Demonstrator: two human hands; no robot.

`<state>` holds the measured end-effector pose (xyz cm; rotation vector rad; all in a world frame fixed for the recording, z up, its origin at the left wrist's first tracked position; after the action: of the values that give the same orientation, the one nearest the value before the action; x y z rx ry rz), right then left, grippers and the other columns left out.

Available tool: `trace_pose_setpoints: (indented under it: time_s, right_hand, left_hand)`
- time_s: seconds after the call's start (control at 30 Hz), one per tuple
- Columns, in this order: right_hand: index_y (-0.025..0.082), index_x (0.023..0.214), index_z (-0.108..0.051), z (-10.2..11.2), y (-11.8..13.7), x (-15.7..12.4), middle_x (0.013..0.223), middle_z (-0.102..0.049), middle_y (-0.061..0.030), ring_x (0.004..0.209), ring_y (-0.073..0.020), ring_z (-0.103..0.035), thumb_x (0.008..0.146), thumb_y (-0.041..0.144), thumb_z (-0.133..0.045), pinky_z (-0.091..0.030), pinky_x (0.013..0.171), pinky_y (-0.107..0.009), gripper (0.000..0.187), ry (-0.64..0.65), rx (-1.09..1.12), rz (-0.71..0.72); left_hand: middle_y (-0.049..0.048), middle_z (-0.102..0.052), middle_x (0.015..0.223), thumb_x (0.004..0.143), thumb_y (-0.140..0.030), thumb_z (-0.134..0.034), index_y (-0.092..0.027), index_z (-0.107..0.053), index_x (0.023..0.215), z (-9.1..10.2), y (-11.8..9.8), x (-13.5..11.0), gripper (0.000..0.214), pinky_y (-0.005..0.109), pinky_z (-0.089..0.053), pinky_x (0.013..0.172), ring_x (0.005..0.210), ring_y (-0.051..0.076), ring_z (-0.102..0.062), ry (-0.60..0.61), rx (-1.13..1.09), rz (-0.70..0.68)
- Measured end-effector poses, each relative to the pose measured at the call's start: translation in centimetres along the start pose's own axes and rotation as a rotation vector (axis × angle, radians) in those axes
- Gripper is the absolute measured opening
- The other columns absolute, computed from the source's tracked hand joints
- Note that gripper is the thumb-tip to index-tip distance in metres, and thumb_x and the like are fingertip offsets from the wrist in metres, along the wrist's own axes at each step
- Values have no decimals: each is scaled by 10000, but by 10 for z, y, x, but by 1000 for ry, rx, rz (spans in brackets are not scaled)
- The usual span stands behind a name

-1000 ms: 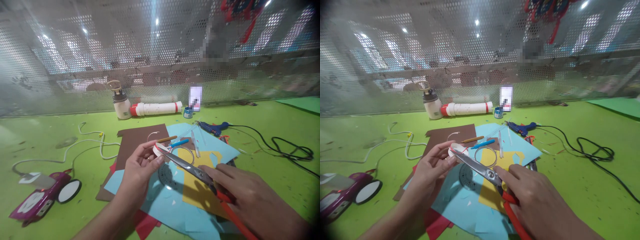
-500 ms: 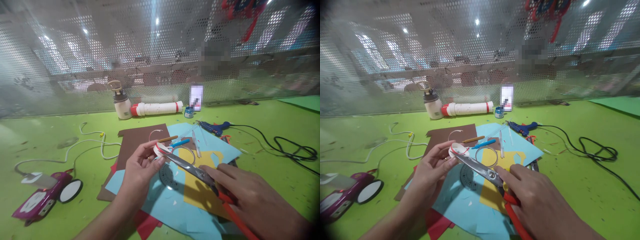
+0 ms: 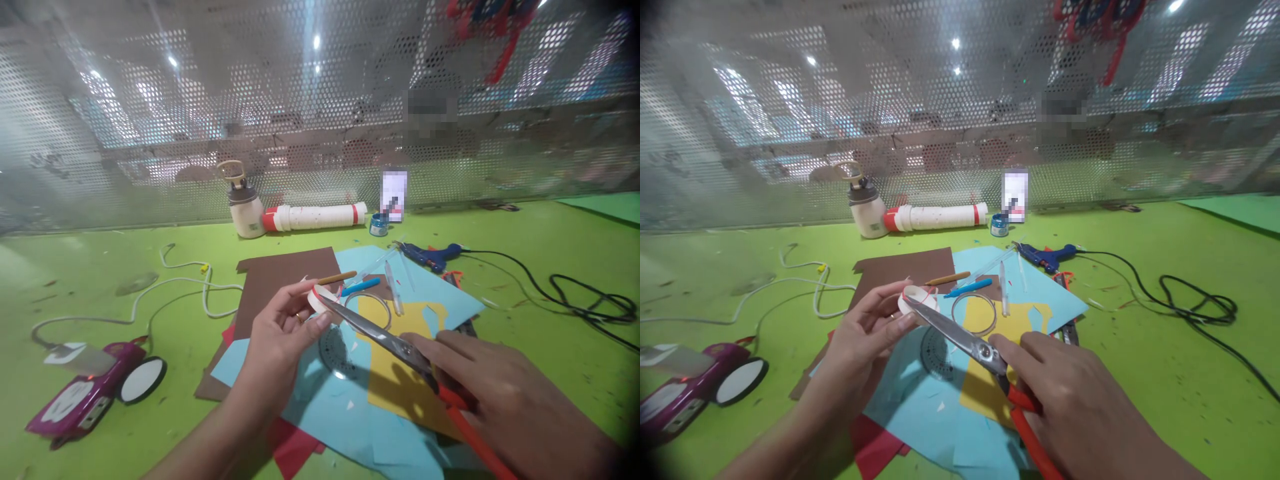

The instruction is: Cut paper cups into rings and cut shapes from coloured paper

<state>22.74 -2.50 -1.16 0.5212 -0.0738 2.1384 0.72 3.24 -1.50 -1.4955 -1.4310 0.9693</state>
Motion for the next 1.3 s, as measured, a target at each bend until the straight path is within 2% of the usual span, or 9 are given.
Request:
trace_pose_setpoints:
  time_s: [0.17, 0.47, 0.7, 0.93, 1.3]
  right_hand:
    - [194, 1279, -480, -3, -3, -2, 857, -600, -73, 678, -245, -627, 757, 53, -478, -543, 542, -414, 541, 17, -45, -17]
    - [191, 1295, -484, -6, -5, -1, 886, -606, -78, 715, -247, -626, 787, 68, -488, -546, 590, -433, 523, 76, -24, -40]
    - [184, 1236, -540, -2, 0, 0, 893, -657, -108, 669, -241, -643, 779, 77, -459, -537, 520, -363, 476, 12, -67, -12]
    - [208, 1257, -500, -5, -2, -7, 859, -629, -75, 689, -245, -637, 772, 76, -455, -528, 556, -387, 505, 1, -44, -25]
    - [172, 1260, -514, -5, -4, -3, 860, -600, -71, 695, -238, -612, 772, 77, -463, -517, 572, -394, 500, 16, -53, -32]
  left_hand:
    - [73, -738, 996, 678, -192, -810, -179, -650, 1051, 0, 0, 2, 406, 303, -515, 850, 940, 176, -664, 5, -7, -18]
    - [79, -737, 978, 669, -184, -811, -182, -651, 1052, -1, -1, 0, 415, 320, -515, 846, 936, 194, -665, 3, 5, -9]
    - [77, -724, 1020, 652, -178, -819, -189, -641, 1051, -1, 0, -1, 437, 318, -513, 853, 963, 199, -658, -11, 0, -15]
    - [77, -725, 1021, 666, -177, -812, -185, -627, 1044, -3, -1, -2, 420, 301, -528, 823, 945, 191, -662, -20, 3, -42]
    - [73, -720, 997, 650, -169, -817, -187, -627, 1023, -4, 0, -3, 419, 312, -531, 828, 937, 193, -662, -35, 6, -48]
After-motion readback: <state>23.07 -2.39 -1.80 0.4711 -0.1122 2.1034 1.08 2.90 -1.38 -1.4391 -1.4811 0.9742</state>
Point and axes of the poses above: each hand's wrist, its own x-axis towards the middle knuckle, its own z-axis out of the back of the hand, y = z × x, the point moved 4 cm from there along x, towards the middle knuckle
